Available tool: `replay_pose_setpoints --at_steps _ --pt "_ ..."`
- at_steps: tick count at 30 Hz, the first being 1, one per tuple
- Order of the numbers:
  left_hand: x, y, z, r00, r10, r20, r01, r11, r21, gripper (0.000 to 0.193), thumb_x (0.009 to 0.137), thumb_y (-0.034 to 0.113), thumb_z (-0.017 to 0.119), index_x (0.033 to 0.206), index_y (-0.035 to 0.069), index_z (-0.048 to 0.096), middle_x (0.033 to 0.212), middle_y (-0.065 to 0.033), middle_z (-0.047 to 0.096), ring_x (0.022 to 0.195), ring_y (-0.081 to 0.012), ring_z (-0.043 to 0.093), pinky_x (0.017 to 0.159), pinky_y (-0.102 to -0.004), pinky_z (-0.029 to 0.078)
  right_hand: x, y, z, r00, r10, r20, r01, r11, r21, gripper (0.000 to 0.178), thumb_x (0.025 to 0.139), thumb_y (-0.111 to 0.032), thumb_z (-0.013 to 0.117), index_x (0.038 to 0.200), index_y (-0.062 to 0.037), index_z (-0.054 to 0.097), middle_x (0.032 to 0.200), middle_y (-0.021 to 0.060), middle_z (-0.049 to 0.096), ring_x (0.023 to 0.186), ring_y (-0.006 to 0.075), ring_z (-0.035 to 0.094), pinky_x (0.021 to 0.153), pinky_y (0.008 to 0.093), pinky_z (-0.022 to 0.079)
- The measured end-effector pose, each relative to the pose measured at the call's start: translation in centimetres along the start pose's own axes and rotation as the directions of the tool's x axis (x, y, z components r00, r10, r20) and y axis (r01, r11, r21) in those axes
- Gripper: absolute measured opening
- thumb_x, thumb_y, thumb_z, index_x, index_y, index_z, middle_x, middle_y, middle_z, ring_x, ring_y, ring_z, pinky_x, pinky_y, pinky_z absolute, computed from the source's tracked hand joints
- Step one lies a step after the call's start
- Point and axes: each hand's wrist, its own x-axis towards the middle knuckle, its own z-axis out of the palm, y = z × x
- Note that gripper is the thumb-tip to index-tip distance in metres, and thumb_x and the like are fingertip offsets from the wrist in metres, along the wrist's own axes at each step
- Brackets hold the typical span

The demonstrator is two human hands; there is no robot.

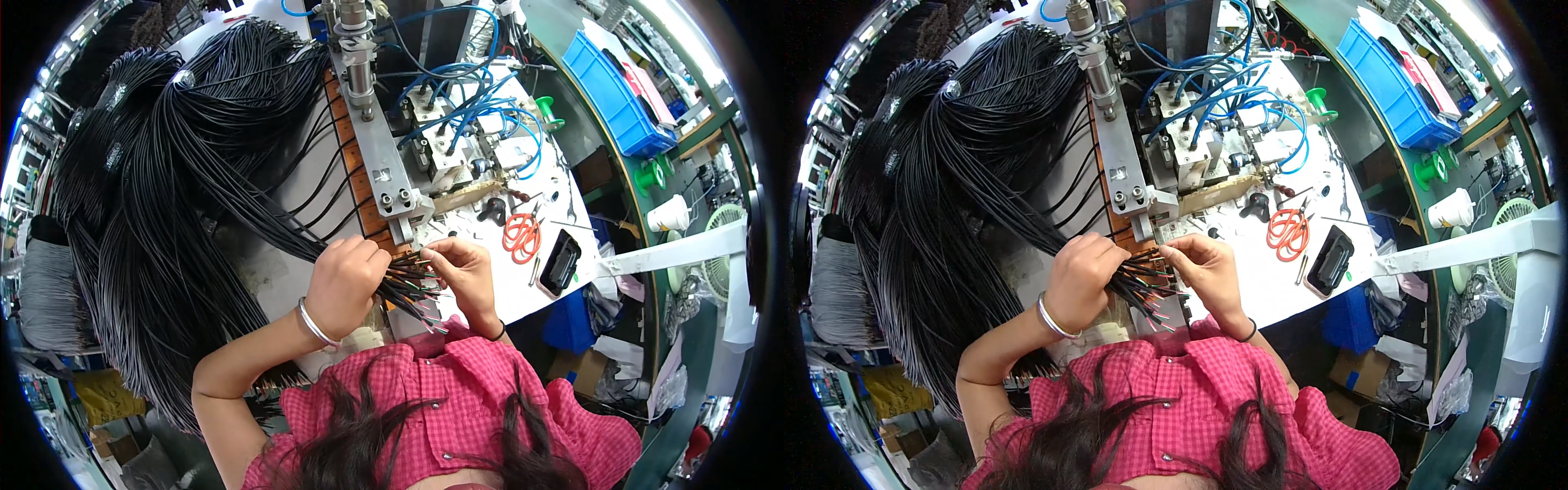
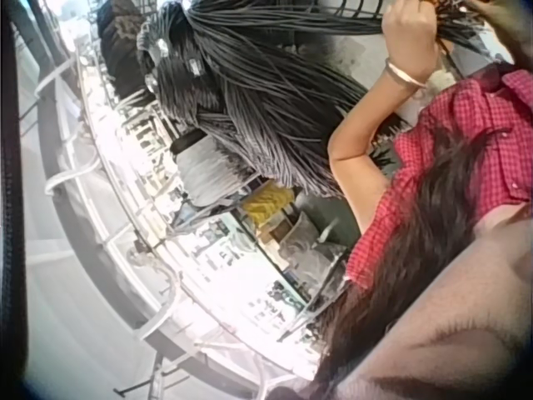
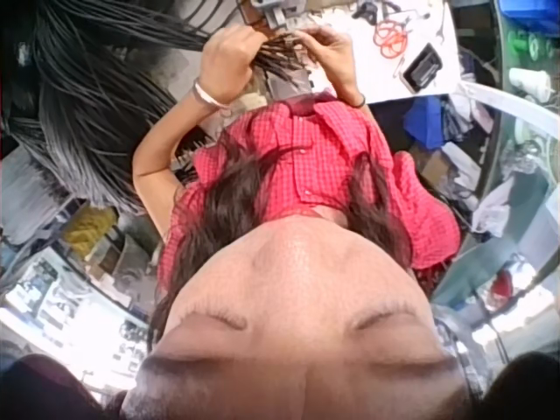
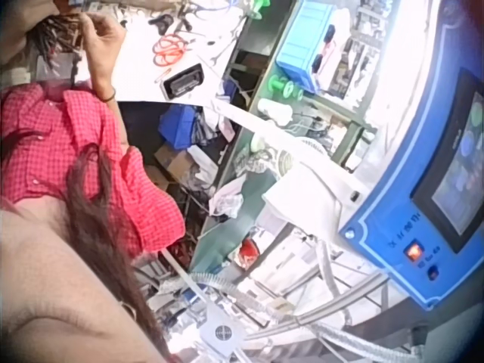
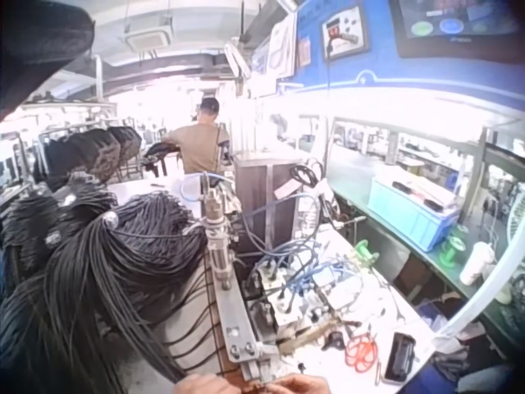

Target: The person holds a bundle of cables and positions the exposed wire ends into a machine fixture by hand.

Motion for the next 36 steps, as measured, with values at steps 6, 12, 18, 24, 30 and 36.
replay_pose_setpoints --at_steps 6,12,18,24,30,36 --pt "-0.2 0.1 0.3 1.0 -0.03 0.006 0.03 0.999 0.025 0.012 0.059 0.001 0.057 0.067 0.005 0.049 0.065 -0.0086 0.049 0.068 -0.0269 0.049 0.06 -0.0366 0.038 0.1 0.0 0.2 1.0 0.007 0.002 -0.007 0.997 0.072 0.008 0.082 -0.004 0.062 0.088 0.0015 0.064 0.065 0.0001 0.06 0.05 0.0032 0.048 0.043 0.0164 0.036" --pt "0.0 0.2 0.2 0.999 -0.028 -0.036 0.027 1.0 -0.008 0.012 0.059 0.001 0.057 0.067 0.005 0.049 0.066 -0.0083 0.049 0.068 -0.0269 0.05 0.06 -0.0359 0.037 0.5 -0.9 -1.1 0.935 0.202 0.29 -0.291 0.907 0.306 0.006 0.081 -0.004 0.064 0.083 0.0017 0.063 0.064 0.0018 0.059 0.05 0.0042 0.049 0.042 0.0169 0.036" --pt "0.1 0.7 -0.1 0.997 -0.061 0.055 0.061 0.998 -0.005 0.021 0.056 -0.003 0.057 0.076 0.002 0.055 0.072 -0.0084 0.053 0.075 -0.0266 0.05 0.068 -0.0356 0.038 0.4 -0.8 -0.7 0.984 0.056 0.167 -0.084 0.983 0.165 0.006 0.079 -0.002 0.065 0.08 0.0014 0.061 0.064 0.0024 0.059 0.049 0.0046 0.049 0.041 0.0171 0.036" --pt "0.0 0.5 0.0 0.996 0.029 0.087 -0.028 1.0 -0.011 0.019 0.058 -0.002 0.057 0.075 0.004 0.055 0.074 -0.0073 0.051 0.076 -0.0253 0.049 0.069 -0.035 0.037 0.5 0.5 -0.8 0.998 0.002 0.064 -0.009 0.994 0.107 0.007 0.079 -0.003 0.066 0.077 0.0011 0.061 0.063 0.0017 0.059 0.047 0.0037 0.048 0.041 0.0171 0.035" --pt "-0.1 0.3 0.4 0.994 0.035 0.104 -0.039 0.998 0.041 0.018 0.059 -0.002 0.056 0.076 0.005 0.055 0.074 -0.0075 0.05 0.075 -0.0248 0.049 0.069 -0.0352 0.037 0.3 0.7 -1.4 0.992 -0.104 0.069 0.116 0.975 -0.192 0.009 0.081 -0.005 0.066 0.077 0.0009 0.061 0.063 0.0011 0.059 0.047 0.0023 0.046 0.041 0.0164 0.034" --pt "0.0 0.2 0.8 0.999 0.051 -0.013 -0.051 0.999 -0.009 0.019 0.059 -0.002 0.055 0.077 0.004 0.055 0.071 -0.008 0.05 0.073 -0.0251 0.05 0.068 -0.0357 0.036 0.5 0.7 -1.4 0.998 0.043 0.044 -0.038 0.993 -0.109 0.012 0.085 -0.01 0.062 0.078 -0.0012 0.058 0.062 -0.002 0.056 0.047 0.0013 0.043 0.041 0.0159 0.032"
